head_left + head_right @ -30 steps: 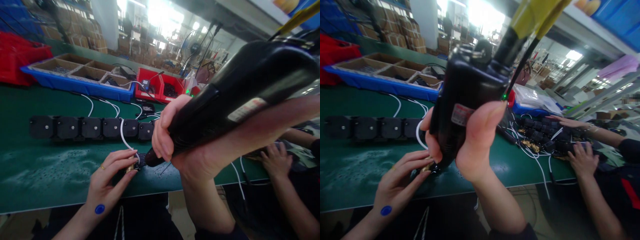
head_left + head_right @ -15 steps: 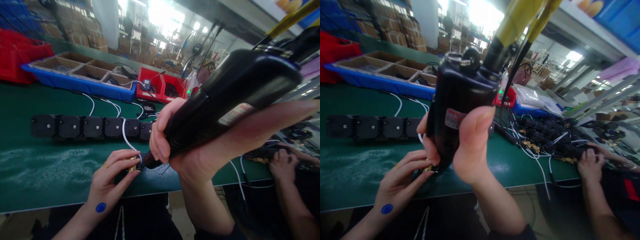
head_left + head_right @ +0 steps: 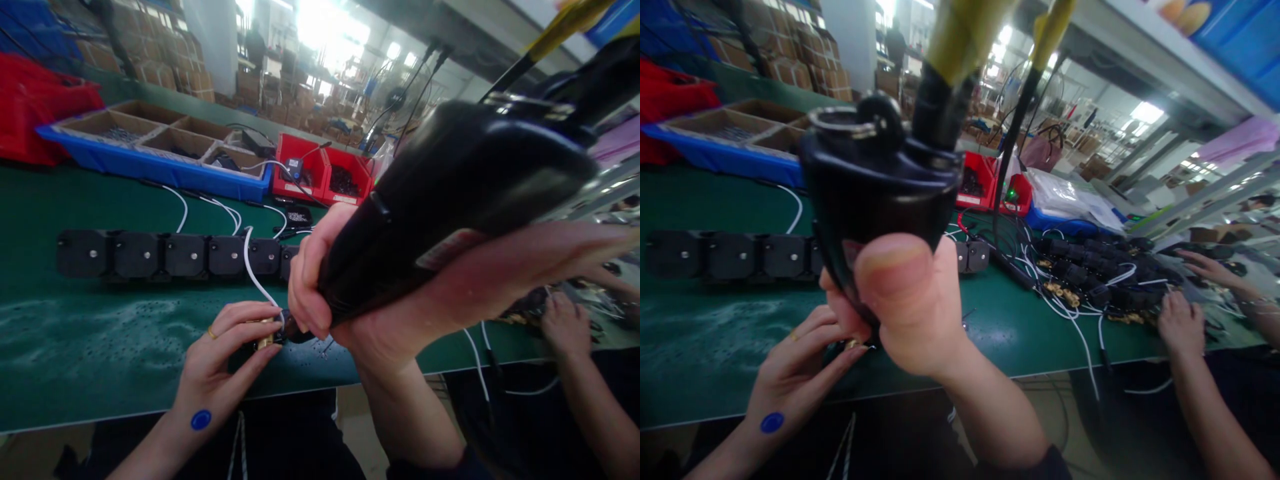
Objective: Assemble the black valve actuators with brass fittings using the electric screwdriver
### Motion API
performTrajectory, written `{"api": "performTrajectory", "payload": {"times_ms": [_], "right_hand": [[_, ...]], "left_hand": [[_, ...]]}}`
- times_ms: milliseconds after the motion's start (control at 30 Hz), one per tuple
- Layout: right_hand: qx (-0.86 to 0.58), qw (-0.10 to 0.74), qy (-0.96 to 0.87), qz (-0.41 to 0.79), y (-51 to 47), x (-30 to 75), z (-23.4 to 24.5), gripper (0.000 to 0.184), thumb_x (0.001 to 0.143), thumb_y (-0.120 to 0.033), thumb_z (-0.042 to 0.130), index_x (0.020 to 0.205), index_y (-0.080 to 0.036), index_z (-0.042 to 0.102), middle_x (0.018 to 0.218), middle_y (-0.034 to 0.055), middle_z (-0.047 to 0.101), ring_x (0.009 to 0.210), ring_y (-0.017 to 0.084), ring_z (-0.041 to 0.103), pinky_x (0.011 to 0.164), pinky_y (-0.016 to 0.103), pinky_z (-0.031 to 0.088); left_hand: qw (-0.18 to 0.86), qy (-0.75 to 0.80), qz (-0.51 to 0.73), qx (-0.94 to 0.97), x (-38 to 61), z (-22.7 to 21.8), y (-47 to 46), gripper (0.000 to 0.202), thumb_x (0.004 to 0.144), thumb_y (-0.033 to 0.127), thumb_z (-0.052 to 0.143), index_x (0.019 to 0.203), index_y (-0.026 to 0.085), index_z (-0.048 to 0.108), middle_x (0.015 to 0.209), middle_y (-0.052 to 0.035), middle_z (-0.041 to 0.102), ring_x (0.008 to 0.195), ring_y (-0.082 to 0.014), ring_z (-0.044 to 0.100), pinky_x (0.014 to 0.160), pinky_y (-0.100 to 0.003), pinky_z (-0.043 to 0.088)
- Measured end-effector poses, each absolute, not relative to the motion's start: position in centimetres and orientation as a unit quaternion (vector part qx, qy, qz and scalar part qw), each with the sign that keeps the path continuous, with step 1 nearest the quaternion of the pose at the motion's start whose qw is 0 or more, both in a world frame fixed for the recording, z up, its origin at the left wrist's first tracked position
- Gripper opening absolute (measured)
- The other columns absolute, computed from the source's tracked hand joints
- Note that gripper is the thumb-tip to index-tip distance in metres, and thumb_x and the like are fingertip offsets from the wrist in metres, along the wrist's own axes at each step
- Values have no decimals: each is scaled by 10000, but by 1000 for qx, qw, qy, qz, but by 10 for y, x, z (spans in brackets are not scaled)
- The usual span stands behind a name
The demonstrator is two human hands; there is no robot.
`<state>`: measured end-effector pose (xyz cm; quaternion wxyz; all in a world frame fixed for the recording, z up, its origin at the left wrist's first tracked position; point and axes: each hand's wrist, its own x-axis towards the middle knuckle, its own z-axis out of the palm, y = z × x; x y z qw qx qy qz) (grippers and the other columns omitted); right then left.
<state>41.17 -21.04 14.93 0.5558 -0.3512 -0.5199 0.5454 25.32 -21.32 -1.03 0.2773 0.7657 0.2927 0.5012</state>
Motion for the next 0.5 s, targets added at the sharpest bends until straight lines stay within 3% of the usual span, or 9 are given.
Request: {"api": "performTrajectory", "payload": {"times_ms": [167, 267, 333, 400, 500], "right_hand": [[-347, 588, -501, 532, -211, 407, 137, 731, 717, -915, 547, 484, -226, 481, 396, -45, 421, 331, 77, 380, 335, 225, 339], [-311, 596, -519, 528, -213, 415, 136, 629, 787, -821, 574, 613, -221, 646, 445, -40, 492, 367, 93, 448, 349, 215, 376], [-284, 620, -520, 515, -216, 425, 145, 594, 799, -779, 638, 691, -200, 717, 440, -28, 526, 345, 108, 463, 324, 220, 372], [-276, 662, -507, 479, -220, 434, 156, 645, 800, -783, 664, 630, -162, 696, 397, -20, 505, 297, 103, 430, 291, 220, 347], [-287, 714, -488, 411, -225, 441, 162, 736, 821, -830, 606, 545, -148, 630, 381, -14, 474, 294, 105, 446, 282, 213, 347]], "left_hand": [[277, 293, 502, 765, 252, -12, -212, 232, 916, 123, 708, 1066, 299, 734, 1130, 12, 758, 1063, -174, 707, 966, -274, 571], [282, 289, 490, 773, 250, -13, -211, 239, 949, 131, 660, 1097, 304, 733, 1211, 3, 759, 1125, -176, 716, 996, -264, 561], [288, 303, 471, 777, 248, -15, -213, 281, 991, 172, 603, 1214, 313, 700, 1323, -15, 729, 1218, -190, 690, 1054, -284, 533], [292, 340, 461, 766, 248, -15, -215, 297, 1027, 228, 547, 1284, 313, 669, 1394, -32, 685, 1266, -207, 659, 1080, -308, 513], [284, 404, 480, 726, 254, -14, -220, 253, 1053, 275, 491, 1175, 315, 709, 1278, -20, 682, 1164, -189, 664, 1007, -286, 524]]}}
